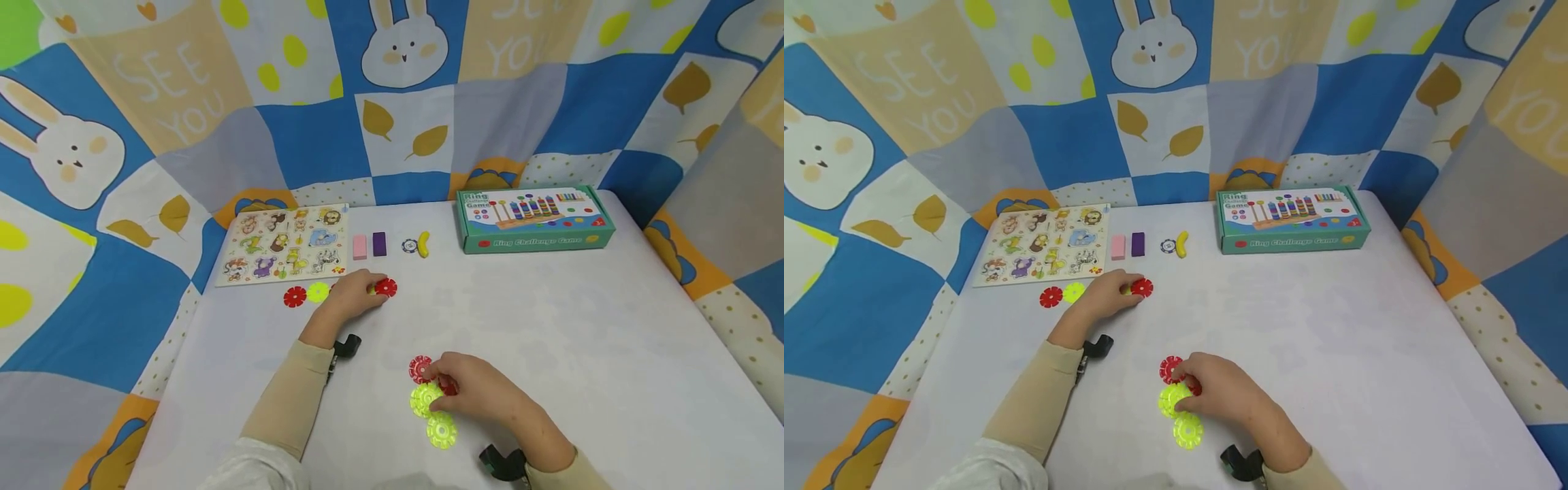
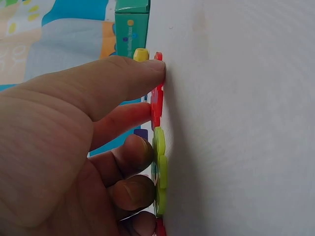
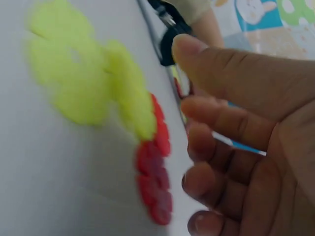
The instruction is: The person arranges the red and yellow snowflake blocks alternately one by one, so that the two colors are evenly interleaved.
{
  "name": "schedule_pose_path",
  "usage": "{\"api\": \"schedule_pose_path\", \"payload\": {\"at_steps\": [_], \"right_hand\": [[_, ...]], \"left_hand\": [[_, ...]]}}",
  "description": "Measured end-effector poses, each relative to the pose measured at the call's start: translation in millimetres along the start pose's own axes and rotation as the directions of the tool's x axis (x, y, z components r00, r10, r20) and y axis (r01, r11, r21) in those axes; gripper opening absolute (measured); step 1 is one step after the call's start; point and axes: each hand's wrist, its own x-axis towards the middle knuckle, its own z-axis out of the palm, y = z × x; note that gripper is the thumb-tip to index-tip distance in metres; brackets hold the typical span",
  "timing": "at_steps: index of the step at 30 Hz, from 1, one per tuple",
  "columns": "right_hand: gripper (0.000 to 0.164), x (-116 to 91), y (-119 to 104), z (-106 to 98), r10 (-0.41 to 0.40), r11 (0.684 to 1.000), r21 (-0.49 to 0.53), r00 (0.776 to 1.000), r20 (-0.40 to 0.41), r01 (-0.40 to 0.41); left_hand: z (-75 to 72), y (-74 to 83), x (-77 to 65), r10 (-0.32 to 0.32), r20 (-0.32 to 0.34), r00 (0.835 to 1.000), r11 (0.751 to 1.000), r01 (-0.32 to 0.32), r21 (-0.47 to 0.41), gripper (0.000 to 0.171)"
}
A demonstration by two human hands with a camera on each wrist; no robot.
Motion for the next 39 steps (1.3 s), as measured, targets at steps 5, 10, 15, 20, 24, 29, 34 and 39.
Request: {"api": "schedule_pose_path", "payload": {"at_steps": [5, 10, 15, 20, 24, 29, 34, 39], "right_hand": [[0.048, -7, 0, 15, 0.007, 0.993, -0.12, 1.0, -0.015, -0.008], [0.045, -7, 1, 25, -0.032, 0.981, -0.195, 0.997, -0.074, 0.017], [0.042, -4, 1, 30, -0.068, 0.972, -0.229, 0.993, -0.095, 0.044], [0.042, -2, -1, 33, -0.076, 0.969, -0.241, 0.992, -0.102, 0.05], [0.041, 1, -3, 33, -0.039, 0.975, -0.22, 0.994, -0.103, 0.016], [0.041, 4, -7, 30, 0.005, 0.978, -0.205, 0.998, -0.069, -0.019], [0.041, 1, -11, 30, -0.032, 0.976, -0.216, 0.997, -0.069, 0.016], [0.044, 8, -14, 16, -0.044, 0.979, -0.202, 0.995, -0.09, 0.025]], "left_hand": [[1.1, -1.0, -1.6, -0.009, -0.002, 1.0, 1.0, 0.009, 0.001, 0.052], [1.1, -1.0, -2.1, -0.014, 0.005, 1.0, 1.0, 0.014, -0.012, 0.052], [0.4, -0.4, -2.3, -0.015, 0.009, 1.0, 1.0, 0.015, -0.004, 0.052], [-0.2, 0.5, -2.5, -0.008, 0.006, 1.0, 1.0, 0.008, -0.005, 0.052], [0.0, 0.9, -2.6, -0.007, 0.001, 1.0, 1.0, 0.007, -0.013, 0.052], [0.7, 1.1, -2.5, -0.003, -0.002, 1.0, 1.0, 0.003, -0.003, 0.052], [1.3, 0.5, -1.9, 0.004, 0.001, 1.0, 1.0, -0.004, 0.008, 0.052], [0.2, -0.1, -1.3, -0.005, -0.003, 1.0, 1.0, 0.005, 0.0, 0.052]]}}
